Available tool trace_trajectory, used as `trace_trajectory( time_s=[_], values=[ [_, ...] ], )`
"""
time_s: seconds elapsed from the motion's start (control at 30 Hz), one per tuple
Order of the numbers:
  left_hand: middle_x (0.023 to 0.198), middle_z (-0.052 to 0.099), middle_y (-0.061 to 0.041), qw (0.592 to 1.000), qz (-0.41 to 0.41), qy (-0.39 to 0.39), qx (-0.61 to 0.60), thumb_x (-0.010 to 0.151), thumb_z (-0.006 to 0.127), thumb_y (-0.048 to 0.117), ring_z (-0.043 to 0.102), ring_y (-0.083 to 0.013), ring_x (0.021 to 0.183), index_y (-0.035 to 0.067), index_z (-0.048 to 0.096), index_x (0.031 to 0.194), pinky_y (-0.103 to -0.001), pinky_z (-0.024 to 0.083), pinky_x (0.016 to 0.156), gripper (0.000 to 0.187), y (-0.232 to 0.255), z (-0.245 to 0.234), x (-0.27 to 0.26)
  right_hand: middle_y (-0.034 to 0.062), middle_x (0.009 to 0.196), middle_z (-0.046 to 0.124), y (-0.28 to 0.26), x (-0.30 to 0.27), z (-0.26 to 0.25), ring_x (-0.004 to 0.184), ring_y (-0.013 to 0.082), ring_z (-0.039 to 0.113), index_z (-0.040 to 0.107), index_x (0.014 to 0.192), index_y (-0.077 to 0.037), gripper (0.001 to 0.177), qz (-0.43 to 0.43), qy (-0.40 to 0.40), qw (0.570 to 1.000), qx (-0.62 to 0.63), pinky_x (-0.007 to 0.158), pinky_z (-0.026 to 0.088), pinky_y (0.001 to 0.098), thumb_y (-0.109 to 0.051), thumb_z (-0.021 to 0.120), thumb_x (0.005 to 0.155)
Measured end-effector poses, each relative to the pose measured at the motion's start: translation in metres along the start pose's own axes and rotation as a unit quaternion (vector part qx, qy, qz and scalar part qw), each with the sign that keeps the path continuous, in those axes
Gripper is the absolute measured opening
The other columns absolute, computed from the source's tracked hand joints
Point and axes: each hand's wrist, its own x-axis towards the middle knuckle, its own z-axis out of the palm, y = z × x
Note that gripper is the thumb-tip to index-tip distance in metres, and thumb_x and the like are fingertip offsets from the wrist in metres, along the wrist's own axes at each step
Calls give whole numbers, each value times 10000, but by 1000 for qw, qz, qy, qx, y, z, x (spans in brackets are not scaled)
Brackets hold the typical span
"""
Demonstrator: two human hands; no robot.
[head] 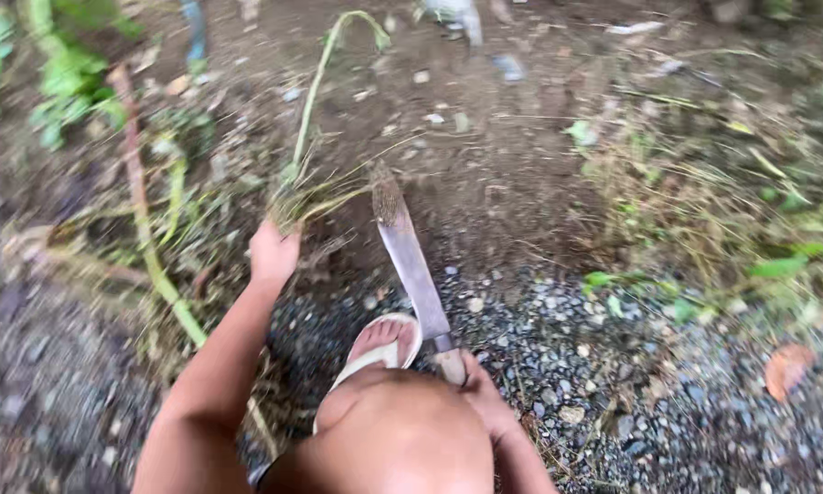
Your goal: The person clears weeds from the ground by pulling plants by hand and cutting roots with a machete.
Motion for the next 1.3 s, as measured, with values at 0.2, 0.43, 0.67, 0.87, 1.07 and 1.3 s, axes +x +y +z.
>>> trace_trajectory(
  time_s=[0.2, 0.43, 0.67, 0.87, 1.07, 1.3],
  values=[
    [1189, 740, -176, 962, -114, 137, -207, 905, 765, 209, 710, -345, 1093, 14, 604, 1283, -415, 532, 981, 454, -38, -9, 22, 67, 1055, 665, -67, -2, 53, 893, 144, 618, 577, 1299, -86, 529, -50, -74, 945, -315, 802, 534, 310, -58, 788, 814],
    [1470, 429, -221, 861, -471, 126, 144, 663, 910, 450, 391, -430, 1347, 158, 427, 1477, -540, 325, 1042, 990, -27, -107, 40, -7, 835, 682, -88, -8, 64, 645, 126, 640, 569, 1256, -156, 536, -41, -19, 897, -440, 617, 549, 299, -113, 781, 765],
    [1414, 544, -114, 979, -173, 2, 108, 824, 784, 383, 412, -362, 1388, 242, 508, 1453, -609, 273, 1134, 702, 110, 14, 56, 10, 855, 644, 1, -28, 4, 637, 141, 623, 611, 1183, -100, 424, -13, 18, 991, -130, 555, 554, 305, -23, 752, 791],
    [1420, 499, -147, 980, 24, -189, 50, 796, 831, 431, 440, -381, 1340, 176, 470, 1466, -598, 382, 1045, 802, 219, 169, 70, 69, 770, 638, 62, -46, -24, 534, 228, 620, 556, 1137, -136, 359, 22, 133, 985, 107, 486, 536, 353, -20, 650, 811],
    [1367, 504, -159, 966, 101, -232, 50, 709, 888, 384, 498, -373, 1275, 143, 441, 1494, -499, 460, 1023, 935, 268, 255, 88, 61, 844, 654, 61, -12, -28, 644, 144, 641, 573, 1191, -66, 380, -46, 171, 981, 80, 558, 543, 299, -14, 754, 862],
    [1151, 678, -185, 954, 199, -193, 113, 944, 719, 162, 707, -391, 952, 58, 710, 1070, -487, 574, 839, 163, 239, 345, 140, 53, 798, 627, 9, 22, -35, 524, 178, 613, 525, 1202, -99, 399, -16, 182, 980, 79, 467, 535, 339, -58, 694, 843]
  ],
)
